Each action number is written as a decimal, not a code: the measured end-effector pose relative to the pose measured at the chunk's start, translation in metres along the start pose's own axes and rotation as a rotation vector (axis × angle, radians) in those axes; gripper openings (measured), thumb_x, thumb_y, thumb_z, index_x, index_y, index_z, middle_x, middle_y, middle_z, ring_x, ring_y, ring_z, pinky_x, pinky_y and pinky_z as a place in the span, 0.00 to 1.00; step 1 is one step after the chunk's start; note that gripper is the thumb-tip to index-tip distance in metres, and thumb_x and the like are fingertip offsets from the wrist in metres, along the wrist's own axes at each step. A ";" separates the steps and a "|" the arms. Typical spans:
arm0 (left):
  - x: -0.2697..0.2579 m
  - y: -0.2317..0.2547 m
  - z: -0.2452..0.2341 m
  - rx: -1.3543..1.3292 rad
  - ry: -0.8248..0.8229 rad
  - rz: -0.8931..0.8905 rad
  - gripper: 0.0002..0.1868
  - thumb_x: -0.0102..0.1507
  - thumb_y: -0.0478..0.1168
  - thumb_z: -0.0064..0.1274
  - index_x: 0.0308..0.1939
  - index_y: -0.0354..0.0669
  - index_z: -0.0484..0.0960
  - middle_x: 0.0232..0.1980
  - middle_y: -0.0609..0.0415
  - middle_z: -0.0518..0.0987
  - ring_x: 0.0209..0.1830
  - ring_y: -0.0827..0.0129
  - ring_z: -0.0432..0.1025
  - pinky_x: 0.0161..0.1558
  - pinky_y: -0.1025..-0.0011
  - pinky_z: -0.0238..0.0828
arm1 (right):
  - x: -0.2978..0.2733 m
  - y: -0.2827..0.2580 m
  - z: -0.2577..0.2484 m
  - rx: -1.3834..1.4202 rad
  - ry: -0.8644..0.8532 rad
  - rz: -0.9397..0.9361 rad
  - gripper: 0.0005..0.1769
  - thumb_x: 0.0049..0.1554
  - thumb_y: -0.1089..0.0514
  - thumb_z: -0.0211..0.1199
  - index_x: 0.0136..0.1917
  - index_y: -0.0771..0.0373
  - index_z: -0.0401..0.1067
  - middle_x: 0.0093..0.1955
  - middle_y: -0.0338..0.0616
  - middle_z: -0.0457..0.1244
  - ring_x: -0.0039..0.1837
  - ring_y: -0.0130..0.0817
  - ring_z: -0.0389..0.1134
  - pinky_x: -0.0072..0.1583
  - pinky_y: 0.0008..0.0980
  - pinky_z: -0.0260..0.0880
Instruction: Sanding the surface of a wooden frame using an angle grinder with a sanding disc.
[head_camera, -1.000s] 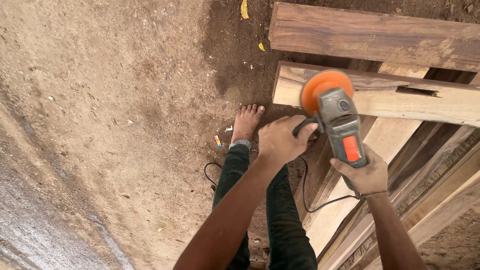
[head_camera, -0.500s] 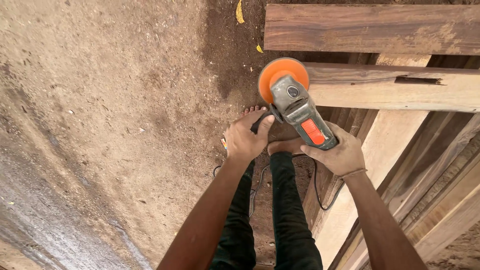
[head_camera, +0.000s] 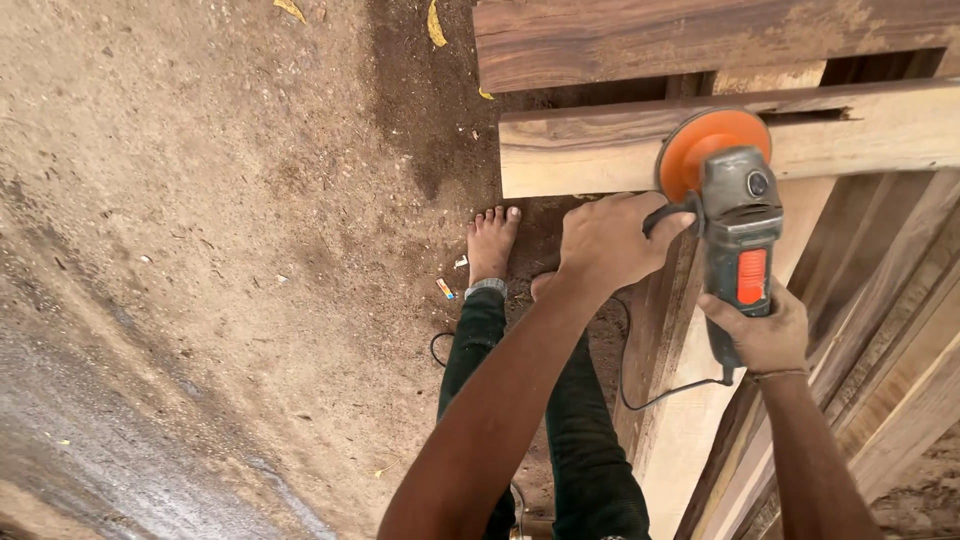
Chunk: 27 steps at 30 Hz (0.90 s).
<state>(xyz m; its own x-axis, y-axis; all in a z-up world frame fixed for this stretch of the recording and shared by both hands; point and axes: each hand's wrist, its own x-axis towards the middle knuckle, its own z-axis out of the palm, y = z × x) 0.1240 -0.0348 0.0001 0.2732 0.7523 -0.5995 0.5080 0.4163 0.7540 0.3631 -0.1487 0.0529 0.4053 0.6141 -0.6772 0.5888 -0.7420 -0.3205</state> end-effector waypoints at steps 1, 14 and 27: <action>0.000 0.002 0.001 0.030 -0.007 0.046 0.23 0.65 0.65 0.45 0.45 0.58 0.86 0.40 0.56 0.86 0.42 0.59 0.80 0.46 0.58 0.75 | -0.004 0.012 0.006 0.102 0.012 0.027 0.31 0.48 0.48 0.79 0.60 0.63 0.76 0.51 0.43 0.71 0.49 0.31 0.73 0.53 0.34 0.77; -0.104 -0.110 -0.043 -0.046 0.294 -0.090 0.20 0.66 0.54 0.55 0.48 0.42 0.88 0.35 0.47 0.85 0.32 0.57 0.82 0.35 0.64 0.76 | -0.040 -0.091 0.077 -0.005 -0.275 -0.152 0.44 0.37 0.46 0.82 0.64 0.62 0.73 0.53 0.45 0.73 0.53 0.32 0.77 0.55 0.32 0.76; -0.018 0.029 0.052 0.032 0.069 0.075 0.21 0.65 0.59 0.52 0.51 0.50 0.86 0.43 0.49 0.86 0.40 0.55 0.81 0.43 0.59 0.77 | -0.012 0.003 -0.045 0.208 -0.001 -0.062 0.40 0.41 0.53 0.81 0.65 0.68 0.73 0.54 0.45 0.72 0.52 0.27 0.73 0.55 0.28 0.75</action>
<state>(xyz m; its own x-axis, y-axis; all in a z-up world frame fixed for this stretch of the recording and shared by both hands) 0.1762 -0.0628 0.0185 0.2551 0.8146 -0.5209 0.5146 0.3417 0.7864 0.3912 -0.1457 0.0897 0.3716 0.6603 -0.6526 0.4555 -0.7422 -0.4916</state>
